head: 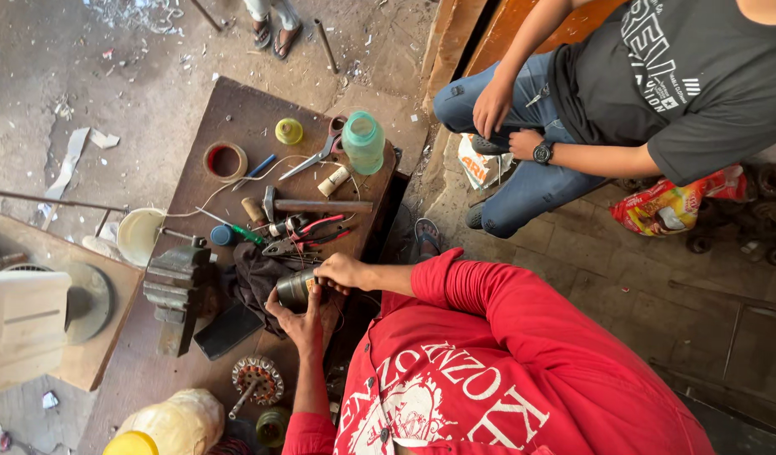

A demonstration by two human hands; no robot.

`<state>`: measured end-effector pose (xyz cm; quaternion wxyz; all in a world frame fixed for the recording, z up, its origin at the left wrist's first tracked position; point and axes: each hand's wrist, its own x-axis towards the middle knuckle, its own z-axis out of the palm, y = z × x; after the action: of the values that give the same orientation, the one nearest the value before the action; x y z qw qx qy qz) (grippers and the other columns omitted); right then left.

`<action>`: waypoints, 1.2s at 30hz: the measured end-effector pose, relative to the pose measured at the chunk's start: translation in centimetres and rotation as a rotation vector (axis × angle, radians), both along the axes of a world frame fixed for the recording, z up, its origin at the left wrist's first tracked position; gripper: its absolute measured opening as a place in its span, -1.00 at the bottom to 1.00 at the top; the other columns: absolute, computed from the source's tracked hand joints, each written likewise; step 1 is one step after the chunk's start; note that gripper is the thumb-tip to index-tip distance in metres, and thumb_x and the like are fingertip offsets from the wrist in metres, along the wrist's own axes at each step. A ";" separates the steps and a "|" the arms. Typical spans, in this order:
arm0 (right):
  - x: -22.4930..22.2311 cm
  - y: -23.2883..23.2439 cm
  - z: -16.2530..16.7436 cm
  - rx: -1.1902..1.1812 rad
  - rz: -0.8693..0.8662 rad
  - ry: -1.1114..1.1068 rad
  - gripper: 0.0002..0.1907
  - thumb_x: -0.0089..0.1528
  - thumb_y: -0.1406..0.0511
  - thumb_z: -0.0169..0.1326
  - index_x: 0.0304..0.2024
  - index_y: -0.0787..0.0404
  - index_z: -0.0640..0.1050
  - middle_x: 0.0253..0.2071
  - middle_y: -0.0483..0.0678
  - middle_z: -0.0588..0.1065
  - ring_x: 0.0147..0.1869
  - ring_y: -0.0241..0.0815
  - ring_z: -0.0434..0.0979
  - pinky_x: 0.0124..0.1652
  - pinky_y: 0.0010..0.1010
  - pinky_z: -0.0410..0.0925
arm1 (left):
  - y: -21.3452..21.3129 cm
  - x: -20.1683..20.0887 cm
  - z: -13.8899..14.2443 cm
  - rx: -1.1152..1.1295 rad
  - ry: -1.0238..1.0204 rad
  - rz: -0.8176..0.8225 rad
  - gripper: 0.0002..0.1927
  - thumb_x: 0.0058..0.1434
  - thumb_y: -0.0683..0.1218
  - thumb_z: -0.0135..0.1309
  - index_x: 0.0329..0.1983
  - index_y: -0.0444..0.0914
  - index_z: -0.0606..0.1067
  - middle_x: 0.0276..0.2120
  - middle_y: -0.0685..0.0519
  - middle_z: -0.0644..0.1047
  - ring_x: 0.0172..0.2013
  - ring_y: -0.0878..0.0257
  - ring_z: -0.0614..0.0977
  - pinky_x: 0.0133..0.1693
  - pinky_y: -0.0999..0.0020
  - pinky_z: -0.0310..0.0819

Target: The person is repairing a small electric motor. They use a hammer to tap the motor housing and pliers to adjust the internal wires. The person repeatedly rotates and repositions the motor while working on it.

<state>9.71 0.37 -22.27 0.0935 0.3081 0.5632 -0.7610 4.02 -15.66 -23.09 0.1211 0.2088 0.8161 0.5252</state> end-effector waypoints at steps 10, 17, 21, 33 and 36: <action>-0.5 0.2 0.4 -0.120 -0.084 -0.047 -0.53 0.38 0.08 0.05 -0.33 0.40 0.57 -0.56 -0.07 0.41 -0.63 -0.30 0.34 -0.65 -0.41 0.23 | 0.1 -0.3 -0.3 -0.016 -0.004 0.007 -0.17 0.14 0.11 0.40 0.27 -0.31 0.21 0.05 -0.11 0.42 0.03 0.11 0.50 0.05 0.20 0.42; -0.4 0.5 0.4 0.157 0.051 -0.040 -0.70 0.25 0.15 0.15 -0.30 0.29 0.57 -0.57 -0.07 0.45 -0.66 -0.30 0.40 -0.64 -0.42 0.32 | 0.3 -0.3 0.0 0.038 -0.006 0.007 -0.21 0.16 0.06 0.39 0.28 -0.31 0.22 0.05 -0.11 0.41 0.01 0.13 0.49 0.06 0.23 0.43; -0.5 0.4 0.5 -0.067 -0.015 -0.083 -0.58 0.36 0.10 0.04 -0.36 0.35 0.56 -0.57 -0.08 0.41 -0.65 -0.31 0.34 -0.65 -0.44 0.26 | 0.3 -0.4 0.2 0.104 -0.062 -0.003 -0.21 0.16 0.06 0.38 0.28 -0.31 0.20 0.04 -0.10 0.40 0.01 0.16 0.48 0.04 0.25 0.42; -1.7 -0.9 0.6 0.026 0.012 -0.165 -0.64 0.29 0.06 0.12 -0.31 0.24 0.56 -0.52 -0.11 0.42 -0.57 -0.32 0.40 -0.59 -0.41 0.35 | -0.1 -0.9 2.1 0.073 -0.077 0.047 -0.18 0.11 0.10 0.38 0.27 -0.32 0.23 -0.01 -0.09 0.44 -0.03 0.14 0.52 0.01 0.23 0.43; -1.8 -0.9 0.8 -0.084 -0.013 -0.167 -0.59 0.31 0.03 0.10 -0.31 0.26 0.53 -0.53 -0.14 0.37 -0.60 -0.31 0.31 -0.62 -0.42 0.27 | -0.3 -1.0 2.4 0.054 -0.069 0.053 -0.17 0.08 0.10 0.39 0.26 -0.33 0.23 0.00 -0.10 0.43 -0.02 0.13 0.51 0.01 0.22 0.43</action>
<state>7.94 -0.52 -21.50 0.1481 0.3699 0.5188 -0.7563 2.98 -15.92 -20.74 0.1294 0.1719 0.8023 0.5568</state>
